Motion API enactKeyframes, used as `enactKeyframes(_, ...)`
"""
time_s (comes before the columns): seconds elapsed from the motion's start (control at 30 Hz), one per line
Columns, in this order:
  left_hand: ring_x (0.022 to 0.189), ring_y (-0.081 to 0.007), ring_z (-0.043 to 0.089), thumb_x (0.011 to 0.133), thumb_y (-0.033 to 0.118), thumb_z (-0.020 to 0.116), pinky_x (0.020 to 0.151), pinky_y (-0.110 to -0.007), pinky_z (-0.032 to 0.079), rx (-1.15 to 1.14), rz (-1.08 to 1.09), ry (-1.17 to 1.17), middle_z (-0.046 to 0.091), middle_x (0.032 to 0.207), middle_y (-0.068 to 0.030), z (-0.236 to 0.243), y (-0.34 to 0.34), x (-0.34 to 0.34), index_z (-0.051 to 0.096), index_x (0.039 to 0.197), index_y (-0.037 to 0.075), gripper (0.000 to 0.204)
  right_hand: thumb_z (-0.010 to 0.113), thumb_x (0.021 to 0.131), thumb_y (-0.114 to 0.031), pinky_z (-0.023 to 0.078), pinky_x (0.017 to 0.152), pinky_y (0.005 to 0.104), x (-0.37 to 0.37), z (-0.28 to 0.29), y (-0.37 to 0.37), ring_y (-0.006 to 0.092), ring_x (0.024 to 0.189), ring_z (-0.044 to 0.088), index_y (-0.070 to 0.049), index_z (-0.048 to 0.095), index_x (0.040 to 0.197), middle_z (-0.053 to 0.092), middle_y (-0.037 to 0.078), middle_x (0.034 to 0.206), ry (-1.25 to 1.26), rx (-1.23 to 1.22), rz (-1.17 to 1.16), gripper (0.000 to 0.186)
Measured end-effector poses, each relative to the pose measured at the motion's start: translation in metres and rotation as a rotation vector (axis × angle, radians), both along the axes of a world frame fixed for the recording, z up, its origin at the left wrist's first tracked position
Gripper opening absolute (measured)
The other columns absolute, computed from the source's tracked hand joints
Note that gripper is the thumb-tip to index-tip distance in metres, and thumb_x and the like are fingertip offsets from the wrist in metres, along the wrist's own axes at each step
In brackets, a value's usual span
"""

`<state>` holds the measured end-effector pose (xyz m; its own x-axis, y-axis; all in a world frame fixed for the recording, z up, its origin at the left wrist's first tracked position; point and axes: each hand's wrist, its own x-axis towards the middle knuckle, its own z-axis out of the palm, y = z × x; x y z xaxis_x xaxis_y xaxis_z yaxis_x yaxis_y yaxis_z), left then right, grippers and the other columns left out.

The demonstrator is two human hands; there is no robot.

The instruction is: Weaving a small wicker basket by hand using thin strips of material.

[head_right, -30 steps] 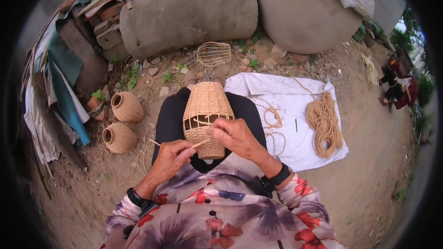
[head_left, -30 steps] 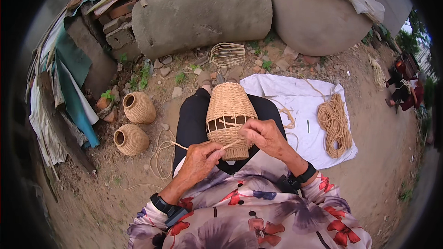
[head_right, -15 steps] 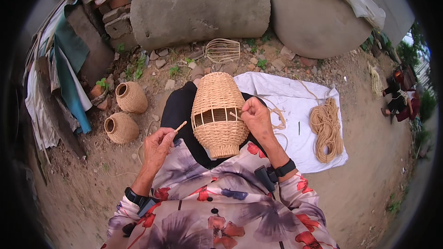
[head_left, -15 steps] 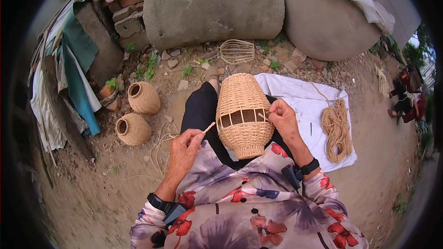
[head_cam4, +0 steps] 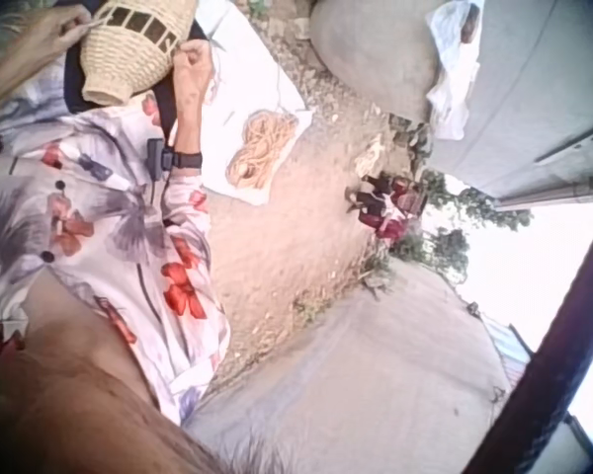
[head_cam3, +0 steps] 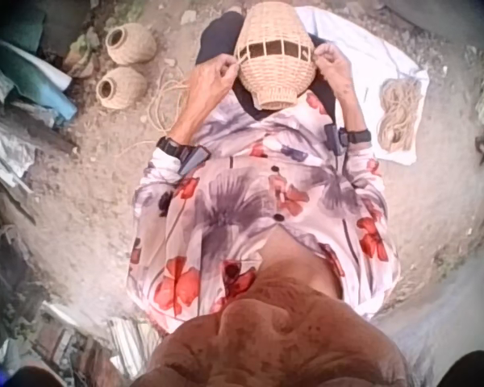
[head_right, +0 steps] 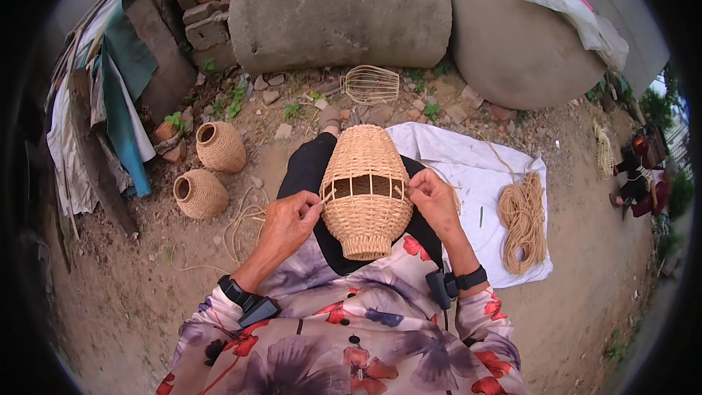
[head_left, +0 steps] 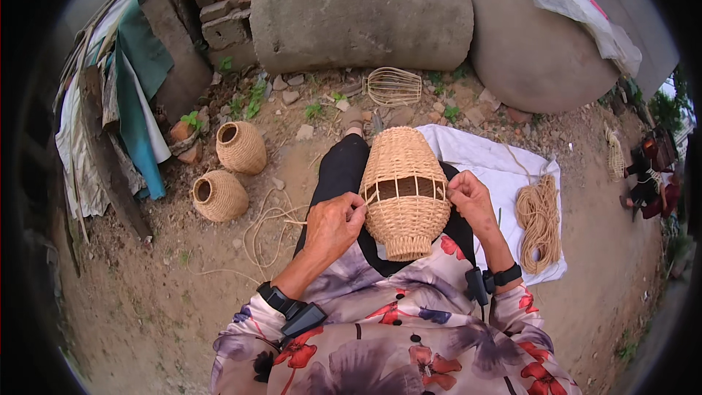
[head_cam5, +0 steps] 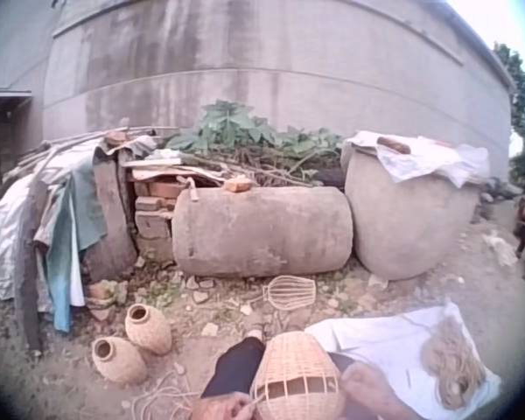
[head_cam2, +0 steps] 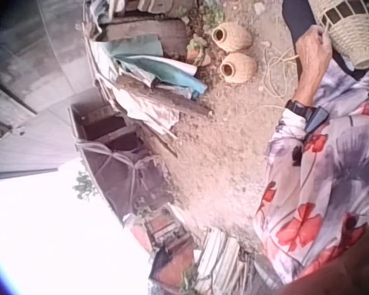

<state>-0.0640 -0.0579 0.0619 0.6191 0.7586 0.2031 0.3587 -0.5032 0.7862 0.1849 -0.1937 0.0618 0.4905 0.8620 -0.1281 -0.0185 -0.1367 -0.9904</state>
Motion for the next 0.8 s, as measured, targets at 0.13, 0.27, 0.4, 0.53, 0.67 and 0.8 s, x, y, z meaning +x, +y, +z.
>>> enactKeyframes(0.13, 0.045, -0.0145, 0.051, 0.084, 0.017, 0.062, 0.042, -0.028, 0.037, -0.563, -0.1, -0.094, 0.059, 0.061, -0.0048, -0.004, 0.017, 0.012, 0.065, 0.09, 0.003, 0.015, 0.059, 0.081, -0.005, 0.042, 0.051, 0.0302, -0.031, 0.06, 0.018, 0.0155, 0.056, 0.053, -0.003, 0.057, 0.085, 0.054, 0.005, 0.066, -0.839, 0.072, -0.153, 0.005)
enactKeyframes(0.27, 0.039, -0.0009, 0.029, 0.086, 0.014, 0.062, 0.036, -0.019, 0.02, -1.299, -0.158, -0.242, 0.048, 0.06, 0.004, -0.004, 0.025, 0.018, 0.062, 0.095, 0.006, 0.012, 0.062, 0.077, -0.008, 0.046, 0.059, 0.0356, -0.053, 0.067, 0.047, 0.0255, 0.065, 0.06, -0.002, 0.061, 0.085, 0.059, 0.009, 0.073, -1.172, 0.236, 0.267, 0.011)
enactKeyframes(0.4, 0.038, -0.0019, 0.022, 0.086, 0.011, 0.06, 0.037, -0.019, 0.019, -1.374, -0.109, -0.248, 0.048, 0.06, 0.0035, -0.003, 0.023, 0.022, 0.06, 0.091, 0.009, 0.006, 0.058, 0.075, -0.011, 0.048, 0.064, 0.0427, -0.067, 0.061, 0.064, 0.0334, 0.072, 0.063, -0.003, 0.065, 0.086, 0.063, 0.015, 0.076, -1.322, 0.088, 0.483, 0.015)
enactKeyframes(0.53, 0.043, -0.0014, 0.035, 0.087, 0.013, 0.06, 0.04, -0.018, 0.027, -1.372, -0.19, -0.24, 0.054, 0.064, 0.0014, -0.013, 0.027, 0.016, 0.061, 0.097, 0.008, 0.012, 0.058, 0.074, -0.01, 0.049, 0.063, 0.042, -0.069, 0.048, 0.073, 0.0343, 0.071, 0.064, -0.002, 0.065, 0.085, 0.063, 0.017, 0.072, -1.419, -0.038, 0.54, 0.015)
enactKeyframes(0.67, 0.061, -0.0062, 0.054, 0.089, 0.016, 0.06, 0.052, -0.021, 0.042, -0.2, -0.087, -0.166, 0.062, 0.076, -0.0011, -0.011, 0.023, 0.024, 0.06, 0.107, 0.005, 0.021, 0.058, 0.079, -0.012, 0.047, 0.058, 0.0385, -0.059, 0.061, 0.066, 0.0299, 0.063, 0.062, 0.0, 0.062, 0.083, 0.062, 0.017, 0.067, -1.011, 0.033, 0.38, 0.013)
enactKeyframes(0.8, 0.066, -0.0086, 0.059, 0.089, 0.016, 0.062, 0.056, -0.023, 0.047, -0.661, -0.168, -0.444, 0.064, 0.081, -0.0024, 0.02, 0.002, 0.039, 0.06, 0.106, 0.003, 0.022, 0.061, 0.085, -0.012, 0.041, 0.055, 0.0264, -0.048, 0.067, 0.054, 0.0079, 0.06, 0.049, 0.0, 0.06, 0.083, 0.057, 0.002, 0.064, -0.52, 0.059, 0.304, 0.012)
